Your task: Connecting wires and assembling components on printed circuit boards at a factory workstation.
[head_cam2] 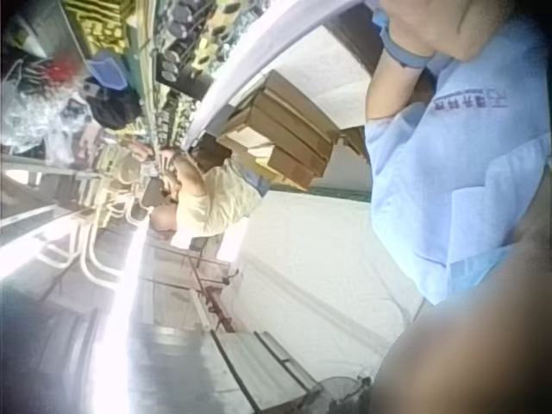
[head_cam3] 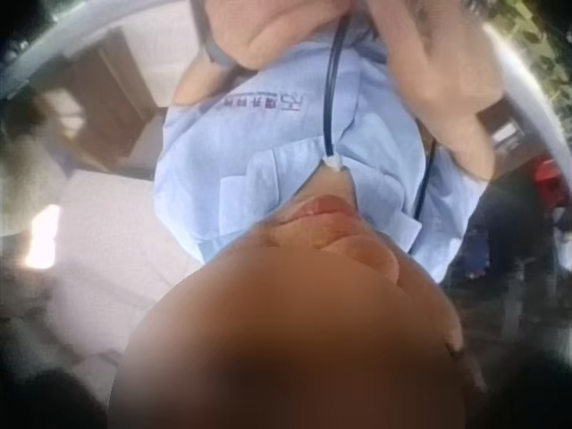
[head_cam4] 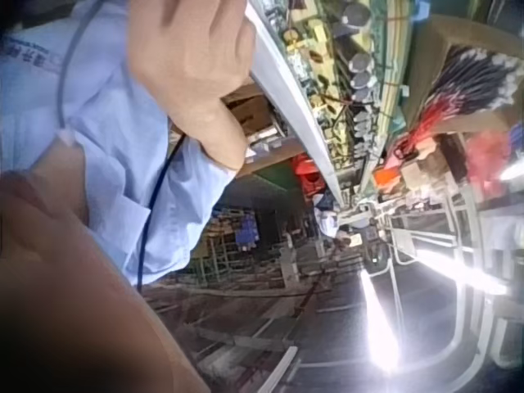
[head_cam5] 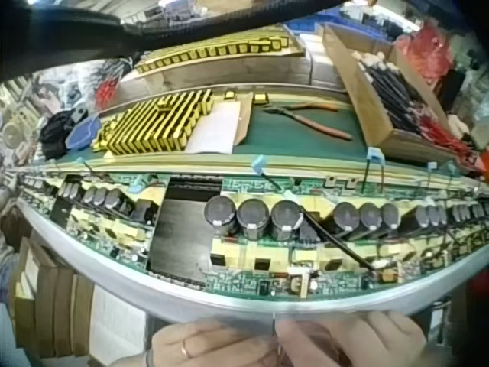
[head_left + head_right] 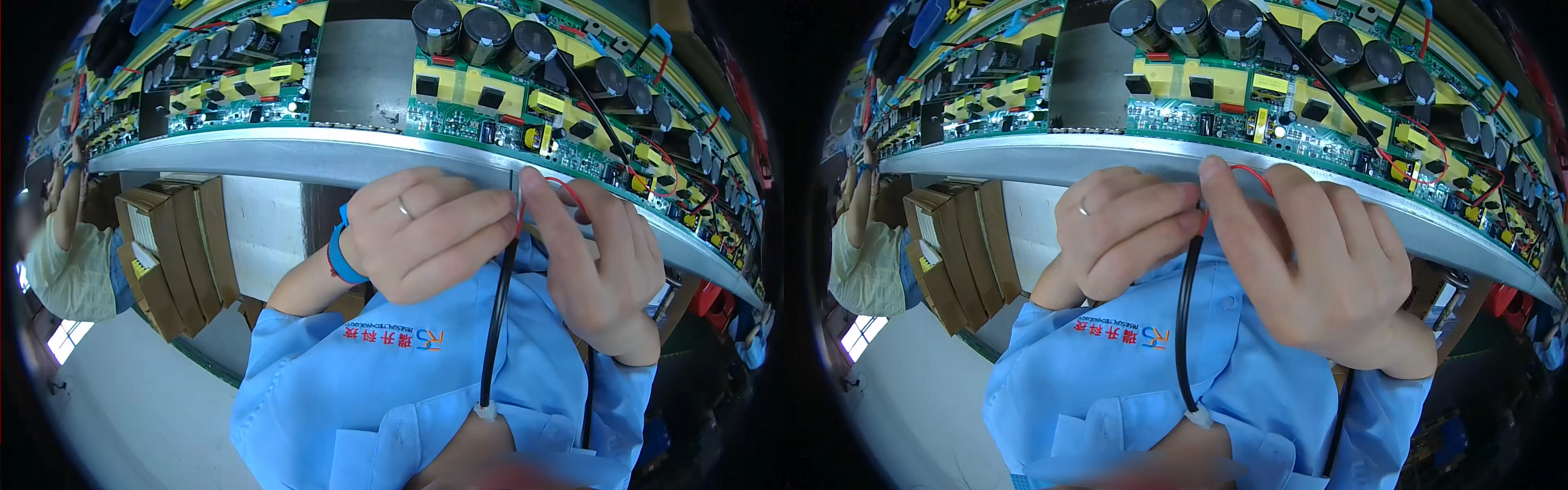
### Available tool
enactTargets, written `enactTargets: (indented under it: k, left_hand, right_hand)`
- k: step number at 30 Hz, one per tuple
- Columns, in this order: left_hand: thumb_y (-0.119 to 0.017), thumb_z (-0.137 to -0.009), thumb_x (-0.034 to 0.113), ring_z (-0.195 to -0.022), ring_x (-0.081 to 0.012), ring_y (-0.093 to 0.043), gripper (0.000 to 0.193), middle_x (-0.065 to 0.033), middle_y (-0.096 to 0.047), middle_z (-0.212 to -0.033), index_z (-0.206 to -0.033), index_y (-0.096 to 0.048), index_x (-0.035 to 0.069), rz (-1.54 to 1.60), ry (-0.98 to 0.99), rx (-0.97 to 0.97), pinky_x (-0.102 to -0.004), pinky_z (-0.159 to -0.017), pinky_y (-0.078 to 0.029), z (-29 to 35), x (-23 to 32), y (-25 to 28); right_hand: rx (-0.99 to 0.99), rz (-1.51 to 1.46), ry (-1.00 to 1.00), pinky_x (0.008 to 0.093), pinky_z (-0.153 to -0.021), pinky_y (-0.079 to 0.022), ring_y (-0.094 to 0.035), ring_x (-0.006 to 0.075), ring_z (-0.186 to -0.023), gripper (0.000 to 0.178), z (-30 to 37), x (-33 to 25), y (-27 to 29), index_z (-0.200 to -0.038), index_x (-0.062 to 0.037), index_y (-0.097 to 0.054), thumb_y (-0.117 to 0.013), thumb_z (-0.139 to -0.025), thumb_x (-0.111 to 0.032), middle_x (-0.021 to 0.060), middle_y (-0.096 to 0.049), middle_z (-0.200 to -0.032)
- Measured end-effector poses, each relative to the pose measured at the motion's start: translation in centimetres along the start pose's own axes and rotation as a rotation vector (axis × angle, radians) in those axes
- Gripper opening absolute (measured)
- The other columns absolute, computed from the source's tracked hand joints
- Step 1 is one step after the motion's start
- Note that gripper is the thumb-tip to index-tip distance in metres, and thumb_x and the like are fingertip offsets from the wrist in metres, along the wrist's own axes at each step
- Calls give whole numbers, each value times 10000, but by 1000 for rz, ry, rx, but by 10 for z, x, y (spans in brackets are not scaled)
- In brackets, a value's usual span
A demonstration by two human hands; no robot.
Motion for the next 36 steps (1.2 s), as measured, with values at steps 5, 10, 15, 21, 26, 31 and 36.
enactTargets:
  k: [5,10,15,21,26,31,36]
  left_hand:
    - [-724,-704,96,-695,-149,-648,283,-136,-706,-1028,-978,-682,41,-127,63,-87,-256,-609,-375,9,0,-2]
    - [-685,-681,124,-626,-107,-565,263,-93,-714,-981,-936,-701,65,-138,63,-39,-237,-569,-324,-3,-2,-8]
    - [-698,-729,121,-625,-104,-597,249,-130,-723,-973,-961,-693,28,-123,99,-97,-248,-573,-319,-5,-7,-4]
    - [-699,-731,129,-607,-80,-569,249,-123,-727,-964,-952,-695,14,-223,155,-149,-229,-555,-304,4,-14,-4]
    - [-704,-733,139,-585,-76,-542,250,-119,-728,-958,-949,-698,15,-236,165,-143,-222,-542,-295,6,-17,-7]
    - [-709,-725,137,-567,-77,-533,247,-118,-727,-951,-938,-700,13,-221,170,-133,-227,-529,-293,5,-20,-9]
    - [-711,-713,135,-562,-76,-532,258,-118,-726,-934,-939,-701,10,-212,197,-153,-231,-527,-296,3,-19,-8]
  right_hand:
    - [-126,124,-37,332,-670,-451,-588,217,-709,405,0,19,-1,-1151,-52,-685,-635,-759,35,84,-626,-844]
    - [80,-251,-72,280,-507,-444,-612,209,-642,362,12,19,-20,-1040,5,-673,-654,-679,-14,90,-626,-836]
    - [114,-228,61,223,-423,-430,-585,156,-579,293,-7,11,-34,-948,15,-696,-684,-658,-22,104,-624,-828]
    - [165,-75,164,215,-435,-439,-574,146,-581,273,-10,7,-40,-951,11,-721,-695,-682,-22,100,-627,-832]
    - [14,-102,133,271,-533,-523,-652,230,-710,372,-8,9,-42,-1065,18,-709,-650,-717,138,144,-653,-913]
    - [88,-88,176,251,-496,-497,-631,203,-652,252,-10,8,-43,-980,24,-705,-674,-732,57,145,-668,-884]
    - [26,-124,141,287,-561,-552,-676,256,-732,280,-10,8,-45,-990,36,-677,-671,-724,121,166,-682,-887]
Point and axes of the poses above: each hand's wrist, its own z-axis away from the middle knuckle, its own y-axis out of the back of the hand, x = y × z, the point moved 5 cm from there along -z, towards the middle knuckle
